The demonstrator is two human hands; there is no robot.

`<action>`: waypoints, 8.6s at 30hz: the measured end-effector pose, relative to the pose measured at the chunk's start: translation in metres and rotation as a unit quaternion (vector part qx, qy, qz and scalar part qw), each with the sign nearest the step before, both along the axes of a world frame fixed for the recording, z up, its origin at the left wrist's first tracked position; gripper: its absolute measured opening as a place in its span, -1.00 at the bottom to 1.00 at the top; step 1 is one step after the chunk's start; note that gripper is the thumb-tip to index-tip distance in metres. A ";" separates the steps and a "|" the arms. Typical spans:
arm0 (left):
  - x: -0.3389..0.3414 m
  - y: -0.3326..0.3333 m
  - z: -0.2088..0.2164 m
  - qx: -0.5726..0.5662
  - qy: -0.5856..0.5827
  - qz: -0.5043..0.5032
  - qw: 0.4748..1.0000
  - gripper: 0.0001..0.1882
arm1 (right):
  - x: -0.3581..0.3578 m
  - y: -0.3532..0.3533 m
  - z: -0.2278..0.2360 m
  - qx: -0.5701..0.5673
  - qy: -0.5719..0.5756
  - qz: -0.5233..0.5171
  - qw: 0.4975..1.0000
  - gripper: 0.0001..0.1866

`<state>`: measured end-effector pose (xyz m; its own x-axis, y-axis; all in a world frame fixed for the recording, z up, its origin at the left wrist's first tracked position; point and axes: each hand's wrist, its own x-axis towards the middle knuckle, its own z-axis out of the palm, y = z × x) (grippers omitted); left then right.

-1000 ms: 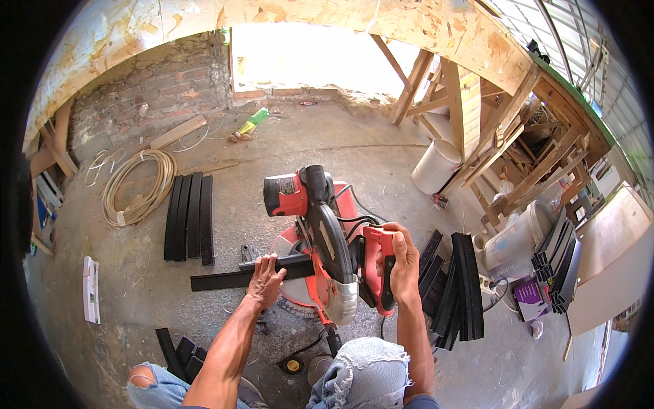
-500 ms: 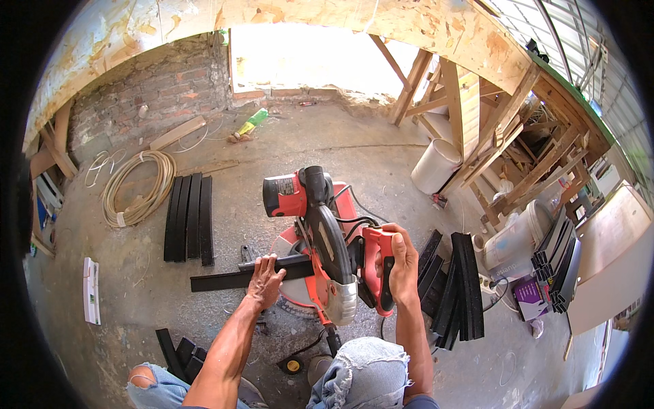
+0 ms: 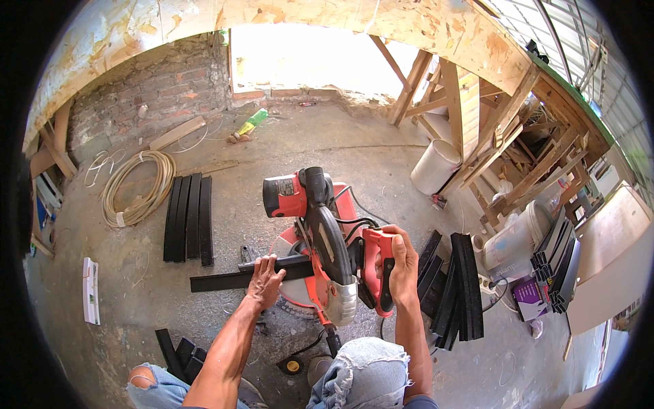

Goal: The person measures sections of black square tubing using a tape measure and marks them with a pen, then cuts the tubing using a miter saw.

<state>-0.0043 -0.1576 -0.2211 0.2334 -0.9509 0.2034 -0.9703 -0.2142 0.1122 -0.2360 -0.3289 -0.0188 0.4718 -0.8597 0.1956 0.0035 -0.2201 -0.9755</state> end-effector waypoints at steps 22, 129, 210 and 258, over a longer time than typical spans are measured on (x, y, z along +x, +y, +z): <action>0.000 -0.001 0.002 0.016 0.007 0.004 1.000 -0.72 | -0.001 -0.003 -0.005 0.001 -0.003 0.001 1.000 -0.45; 0.000 -0.005 0.000 -0.004 0.034 0.001 0.999 -0.71 | -0.022 0.013 -0.040 -0.011 -0.043 -0.008 0.999 -0.49; 0.081 0.102 -0.021 -0.440 0.640 0.511 0.369 -0.72 | 0.023 -0.037 -0.034 -0.135 -0.196 -0.134 0.962 -0.77; 0.064 0.152 0.251 -0.549 0.548 0.193 0.601 -0.67 | 0.212 0.149 0.057 0.062 0.088 0.390 0.915 -0.60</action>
